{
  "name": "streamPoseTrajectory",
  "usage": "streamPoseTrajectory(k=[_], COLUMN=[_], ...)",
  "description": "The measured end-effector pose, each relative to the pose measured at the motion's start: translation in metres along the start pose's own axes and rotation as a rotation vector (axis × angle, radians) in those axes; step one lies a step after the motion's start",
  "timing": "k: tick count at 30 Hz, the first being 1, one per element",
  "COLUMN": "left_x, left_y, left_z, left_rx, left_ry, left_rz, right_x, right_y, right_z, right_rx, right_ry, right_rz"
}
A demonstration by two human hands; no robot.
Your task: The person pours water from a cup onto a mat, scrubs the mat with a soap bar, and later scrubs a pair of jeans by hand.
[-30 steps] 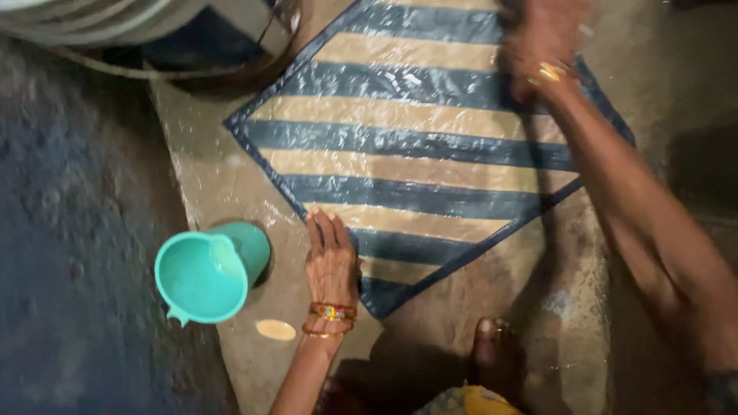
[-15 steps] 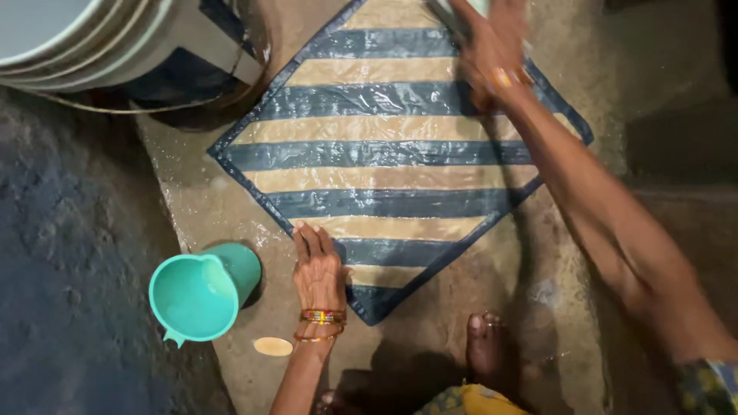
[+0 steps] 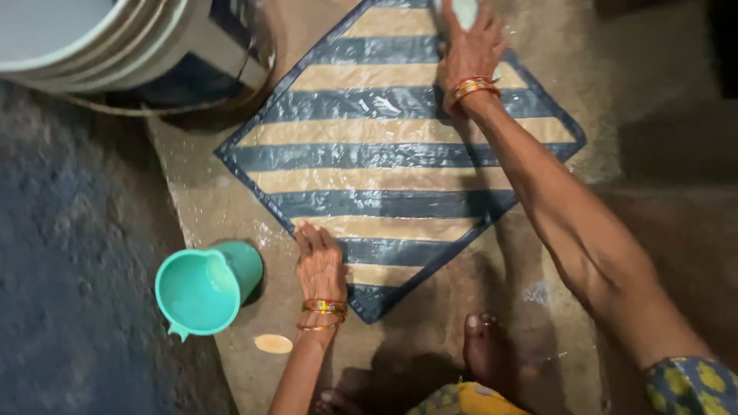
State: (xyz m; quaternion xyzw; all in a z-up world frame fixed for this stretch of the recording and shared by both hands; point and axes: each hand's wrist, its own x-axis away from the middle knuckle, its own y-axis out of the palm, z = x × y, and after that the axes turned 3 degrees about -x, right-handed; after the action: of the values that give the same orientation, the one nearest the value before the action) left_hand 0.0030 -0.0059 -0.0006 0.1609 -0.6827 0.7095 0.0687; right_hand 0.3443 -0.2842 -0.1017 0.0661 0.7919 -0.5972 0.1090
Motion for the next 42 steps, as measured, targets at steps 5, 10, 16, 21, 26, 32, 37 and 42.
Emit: streamPoseTrajectory(k=[5,10,16,21,26,32,37,42], left_x=[0.009,0.0,-0.003,-0.007,-0.006,-0.006,-0.009,-0.007], left_y=[0.005,0.007,0.005,0.01,0.023,0.026,0.04,0.01], left_z=[-0.002,-0.008,0.0,0.004,-0.005,0.004,0.0,0.006], left_rx=[0.021,0.096,0.027,-0.073,-0.081,-0.095,-0.082,-0.029], left_ry=[0.006,0.007,0.004,-0.016,-0.005,-0.042,-0.028,-0.042], left_rz=[0.087,0.019,0.032,0.023,0.103,0.123,0.121,0.016], right_x=[0.09,0.197,0.091,0.124,0.151,0.146,0.176,0.176], right_y=[-0.079,-0.123,-0.047,-0.096,-0.132,-0.135,-0.143,-0.164], right_z=[0.037,0.039,-0.021,-0.067,-0.015,-0.019,-0.057,-0.051], right_rx=[-0.111,0.194,-0.076,-0.295,-0.008,0.011,-0.192,-0.258], right_ry=[0.121,0.19,0.242,-0.189,-0.082,0.1,-0.22,-0.178], right_rz=[-0.161,0.181,0.08,-0.145,-0.251,-0.059,-0.139,-0.146])
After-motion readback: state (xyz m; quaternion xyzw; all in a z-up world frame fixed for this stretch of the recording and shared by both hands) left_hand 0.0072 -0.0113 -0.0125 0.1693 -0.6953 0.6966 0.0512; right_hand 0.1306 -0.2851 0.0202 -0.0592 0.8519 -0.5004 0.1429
